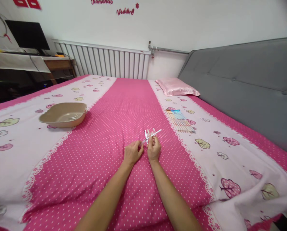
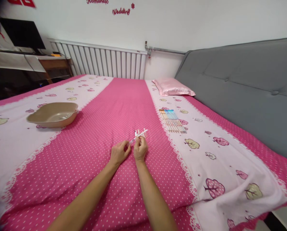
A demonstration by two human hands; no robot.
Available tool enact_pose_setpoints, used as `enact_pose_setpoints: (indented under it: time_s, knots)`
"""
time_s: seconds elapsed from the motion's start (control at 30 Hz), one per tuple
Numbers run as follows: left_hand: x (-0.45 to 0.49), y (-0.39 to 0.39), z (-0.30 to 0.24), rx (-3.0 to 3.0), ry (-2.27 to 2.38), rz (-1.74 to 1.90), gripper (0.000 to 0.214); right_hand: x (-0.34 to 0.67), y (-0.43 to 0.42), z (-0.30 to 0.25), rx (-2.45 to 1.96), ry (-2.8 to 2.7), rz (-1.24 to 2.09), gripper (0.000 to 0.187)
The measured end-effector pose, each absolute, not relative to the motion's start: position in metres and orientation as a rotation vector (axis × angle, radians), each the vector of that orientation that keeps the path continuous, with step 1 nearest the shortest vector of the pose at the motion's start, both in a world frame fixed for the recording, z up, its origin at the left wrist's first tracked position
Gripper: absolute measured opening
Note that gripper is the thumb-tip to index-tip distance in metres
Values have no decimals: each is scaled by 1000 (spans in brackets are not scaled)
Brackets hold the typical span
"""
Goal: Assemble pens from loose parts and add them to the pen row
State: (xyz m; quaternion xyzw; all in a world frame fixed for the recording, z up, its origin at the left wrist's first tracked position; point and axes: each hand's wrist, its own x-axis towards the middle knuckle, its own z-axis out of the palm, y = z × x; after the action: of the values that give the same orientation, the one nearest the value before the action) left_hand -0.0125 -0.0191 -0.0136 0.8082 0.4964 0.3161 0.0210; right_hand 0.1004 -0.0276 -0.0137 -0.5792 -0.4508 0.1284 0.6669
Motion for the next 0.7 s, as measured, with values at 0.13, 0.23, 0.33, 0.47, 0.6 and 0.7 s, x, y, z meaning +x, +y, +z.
enact_pose_setpoints:
  time_s: [0.13,0.23,0.33,0.47,0.6,0.7]
  knots:
    - [-12,-18,-15,2434,1570,1005,26,100,-27,-14,-1284,-1184,214,32]
    - [-12,-17,-15,2314,1651,1056,28,100,-25,-14,-1286,-1219,199,33]
    - [-14,-15,-16,2158,1751,1124,30,101,-23,-16,-1396,-1058,156,30]
    - [-15,-14,-17,2035,1781,1174,29,107,-19,-22,-1588,-711,129,27]
    - [-16,-13,-17,1974,1790,1195,29,111,-16,-27,-1623,-700,139,26]
    - [-16,-13,-16,1955,1784,1203,28,109,-16,-28,-1634,-775,161,19]
